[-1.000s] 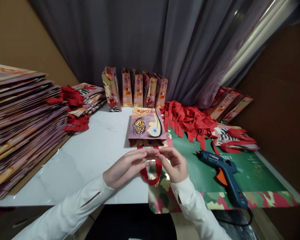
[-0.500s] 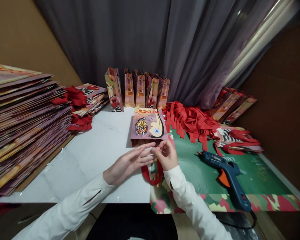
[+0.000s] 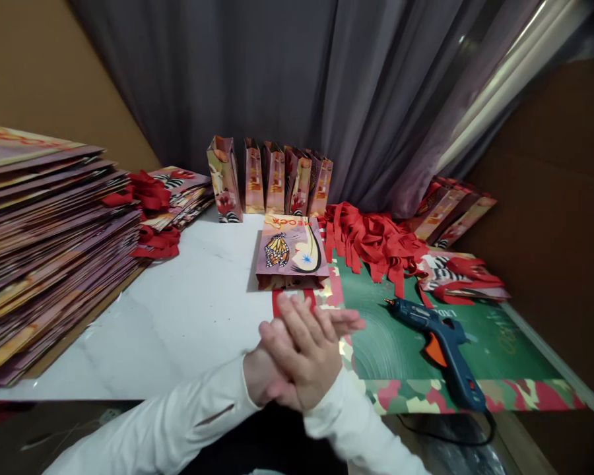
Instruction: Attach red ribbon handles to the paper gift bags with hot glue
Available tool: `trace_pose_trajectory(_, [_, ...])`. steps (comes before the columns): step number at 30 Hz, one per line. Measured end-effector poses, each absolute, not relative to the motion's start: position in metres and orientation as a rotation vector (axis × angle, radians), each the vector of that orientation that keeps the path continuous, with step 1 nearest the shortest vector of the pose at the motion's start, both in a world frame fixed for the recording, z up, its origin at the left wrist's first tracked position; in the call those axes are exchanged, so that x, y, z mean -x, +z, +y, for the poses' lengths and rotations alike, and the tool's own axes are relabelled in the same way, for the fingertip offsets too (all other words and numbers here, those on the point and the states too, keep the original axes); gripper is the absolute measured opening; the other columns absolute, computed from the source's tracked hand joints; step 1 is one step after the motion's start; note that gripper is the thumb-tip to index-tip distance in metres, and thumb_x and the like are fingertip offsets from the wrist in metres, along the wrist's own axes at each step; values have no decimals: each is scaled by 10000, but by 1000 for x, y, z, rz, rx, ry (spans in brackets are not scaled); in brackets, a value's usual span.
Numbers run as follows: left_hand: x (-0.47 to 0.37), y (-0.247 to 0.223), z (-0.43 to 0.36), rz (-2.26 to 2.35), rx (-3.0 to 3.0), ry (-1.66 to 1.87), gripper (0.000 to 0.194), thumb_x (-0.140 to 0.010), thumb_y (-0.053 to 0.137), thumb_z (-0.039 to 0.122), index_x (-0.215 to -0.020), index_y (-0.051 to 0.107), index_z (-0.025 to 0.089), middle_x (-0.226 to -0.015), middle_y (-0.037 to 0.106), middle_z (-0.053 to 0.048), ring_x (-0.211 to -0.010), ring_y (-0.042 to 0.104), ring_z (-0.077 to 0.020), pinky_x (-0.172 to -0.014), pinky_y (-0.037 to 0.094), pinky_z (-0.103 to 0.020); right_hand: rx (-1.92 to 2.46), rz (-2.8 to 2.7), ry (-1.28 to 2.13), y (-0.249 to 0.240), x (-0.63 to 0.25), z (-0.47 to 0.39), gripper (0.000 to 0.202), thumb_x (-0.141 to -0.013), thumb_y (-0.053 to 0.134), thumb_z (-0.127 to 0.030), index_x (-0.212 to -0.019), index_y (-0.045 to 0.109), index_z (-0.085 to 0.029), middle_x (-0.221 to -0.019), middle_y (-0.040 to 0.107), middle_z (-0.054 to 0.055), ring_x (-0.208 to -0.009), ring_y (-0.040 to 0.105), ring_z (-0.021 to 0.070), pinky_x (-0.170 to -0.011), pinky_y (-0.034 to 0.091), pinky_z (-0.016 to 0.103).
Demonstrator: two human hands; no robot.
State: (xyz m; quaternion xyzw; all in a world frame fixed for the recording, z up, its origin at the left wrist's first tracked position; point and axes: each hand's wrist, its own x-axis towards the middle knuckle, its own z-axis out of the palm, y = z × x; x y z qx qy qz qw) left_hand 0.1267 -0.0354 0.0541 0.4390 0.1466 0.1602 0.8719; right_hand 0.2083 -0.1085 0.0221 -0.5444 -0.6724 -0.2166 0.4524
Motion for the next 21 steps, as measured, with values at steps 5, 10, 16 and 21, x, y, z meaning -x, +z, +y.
trace_pose_trajectory(5, [-89,77,-41,-26,-998,104,701,-973,47,475,-1341,545,147,-1273,624,-110,-1186,593,-244,-849,548,-393,1832,-1321,-245,12,-272,-116,723,-899,237,-677,-1469,381,-256,-1555,315,99,-1434,265,325,-1147,88,587])
trace_pose_trajectory(10, [-80,77,-42,-240,-1924,245,553,-980,296,519,-1466,375,269,-1546,325,-80,-1424,283,-312,-1155,249,-502,1285,-606,981,18,-257,-109,808,-878,36,-715,-1431,434,-281,-1488,436,102,-1336,450,273,-1071,330,542])
trace_pose_trajectory(16, [-83,33,-35,-155,-2791,426,672,-961,433,466,-1532,116,304,-1585,203,-43,-1467,157,-282,-1183,165,-531,675,-780,1234,73,-230,-131,663,-951,102,-591,-1296,588,-300,-1388,557,81,-1292,507,253,-1021,410,528])
trace_pose_trajectory(21, [-76,8,3,387,-2807,343,473,-987,334,269,-1449,360,175,-1455,467,-96,-1347,424,-223,-1094,399,-414,1086,-1144,680,70,-274,-131,525,-999,242,-435,-913,726,-251,-1009,718,62,-999,647,213,-918,483,414])
